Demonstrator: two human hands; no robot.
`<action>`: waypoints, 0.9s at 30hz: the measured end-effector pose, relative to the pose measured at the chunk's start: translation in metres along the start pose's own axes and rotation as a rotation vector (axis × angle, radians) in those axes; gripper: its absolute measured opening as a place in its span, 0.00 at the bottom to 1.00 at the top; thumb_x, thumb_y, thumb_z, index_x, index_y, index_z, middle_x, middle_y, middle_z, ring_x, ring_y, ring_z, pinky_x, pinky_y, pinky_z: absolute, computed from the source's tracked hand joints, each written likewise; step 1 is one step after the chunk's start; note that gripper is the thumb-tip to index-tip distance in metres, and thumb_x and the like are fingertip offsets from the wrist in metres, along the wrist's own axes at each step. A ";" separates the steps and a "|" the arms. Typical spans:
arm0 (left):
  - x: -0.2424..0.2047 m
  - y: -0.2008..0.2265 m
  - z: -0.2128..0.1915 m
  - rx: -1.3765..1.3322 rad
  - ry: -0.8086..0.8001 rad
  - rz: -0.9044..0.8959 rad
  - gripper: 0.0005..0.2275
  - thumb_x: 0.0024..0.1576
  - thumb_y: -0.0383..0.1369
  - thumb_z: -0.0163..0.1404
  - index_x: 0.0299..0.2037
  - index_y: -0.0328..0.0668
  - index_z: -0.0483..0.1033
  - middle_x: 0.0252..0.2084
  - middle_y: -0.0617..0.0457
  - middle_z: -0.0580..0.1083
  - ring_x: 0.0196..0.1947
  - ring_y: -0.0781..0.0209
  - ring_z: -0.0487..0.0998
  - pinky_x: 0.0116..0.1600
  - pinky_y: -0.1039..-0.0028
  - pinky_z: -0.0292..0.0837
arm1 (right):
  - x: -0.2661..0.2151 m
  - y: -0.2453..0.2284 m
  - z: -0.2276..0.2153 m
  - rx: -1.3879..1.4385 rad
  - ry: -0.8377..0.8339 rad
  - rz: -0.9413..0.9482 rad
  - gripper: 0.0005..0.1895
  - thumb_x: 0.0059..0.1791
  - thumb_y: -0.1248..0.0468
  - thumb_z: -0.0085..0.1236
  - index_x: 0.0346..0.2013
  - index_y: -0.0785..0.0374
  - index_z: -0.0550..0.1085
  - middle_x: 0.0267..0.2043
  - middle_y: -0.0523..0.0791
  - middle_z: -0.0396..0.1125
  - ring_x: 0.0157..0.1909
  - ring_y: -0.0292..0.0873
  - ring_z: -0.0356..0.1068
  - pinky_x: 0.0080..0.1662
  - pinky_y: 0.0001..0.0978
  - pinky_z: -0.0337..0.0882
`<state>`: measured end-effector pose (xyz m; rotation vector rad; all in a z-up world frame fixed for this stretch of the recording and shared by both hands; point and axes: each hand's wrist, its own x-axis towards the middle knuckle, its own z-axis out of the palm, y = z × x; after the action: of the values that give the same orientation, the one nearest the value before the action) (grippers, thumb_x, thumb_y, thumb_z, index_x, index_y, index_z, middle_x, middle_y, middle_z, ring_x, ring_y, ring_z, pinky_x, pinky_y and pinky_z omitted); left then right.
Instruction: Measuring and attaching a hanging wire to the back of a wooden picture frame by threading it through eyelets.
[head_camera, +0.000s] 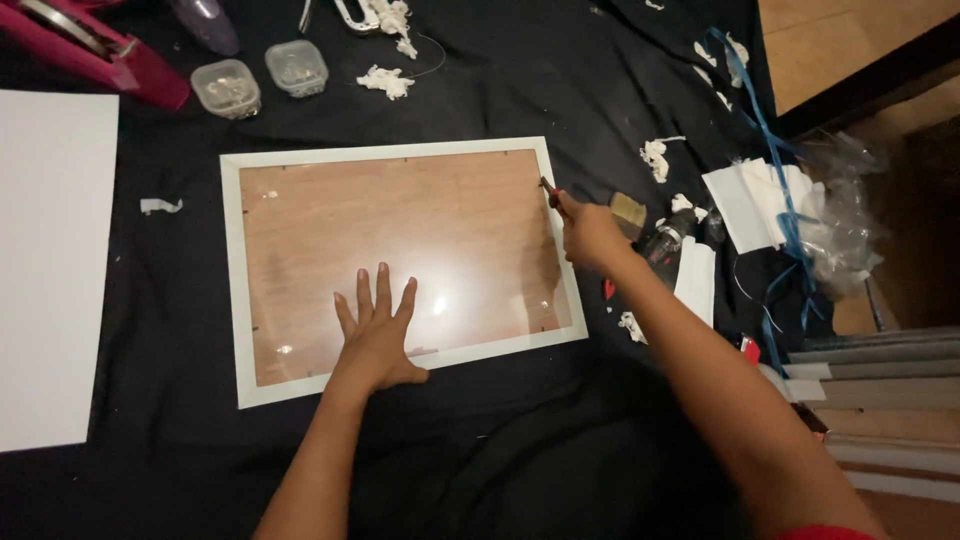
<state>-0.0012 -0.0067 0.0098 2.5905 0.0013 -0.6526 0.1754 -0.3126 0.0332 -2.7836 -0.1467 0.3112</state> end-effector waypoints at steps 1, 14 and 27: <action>0.001 0.000 0.001 -0.008 0.005 0.002 0.57 0.40 0.37 0.70 0.78 0.53 0.40 0.80 0.41 0.28 0.77 0.38 0.18 0.70 0.41 0.04 | 0.013 0.016 0.011 -0.043 0.000 0.017 0.27 0.55 0.55 0.42 0.70 0.46 0.65 0.42 0.60 0.76 0.49 0.61 0.76 0.47 0.55 0.77; 0.008 -0.008 0.010 -0.006 0.057 0.040 0.59 0.37 0.37 0.71 0.78 0.50 0.42 0.80 0.37 0.29 0.77 0.34 0.18 0.68 0.37 0.05 | -0.021 0.019 0.032 -0.044 0.130 -0.119 0.30 0.53 0.66 0.44 0.72 0.60 0.63 0.40 0.69 0.73 0.45 0.71 0.74 0.43 0.64 0.72; 0.008 -0.007 0.010 -0.021 0.054 0.032 0.59 0.37 0.38 0.72 0.78 0.52 0.42 0.80 0.39 0.28 0.77 0.36 0.18 0.69 0.38 0.05 | -0.030 0.015 0.016 0.107 0.072 -0.115 0.30 0.54 0.67 0.44 0.72 0.63 0.63 0.35 0.61 0.75 0.33 0.58 0.77 0.35 0.45 0.77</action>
<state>0.0006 -0.0058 -0.0047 2.5816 -0.0165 -0.5678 0.1431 -0.3258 0.0192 -2.6637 -0.2636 0.1837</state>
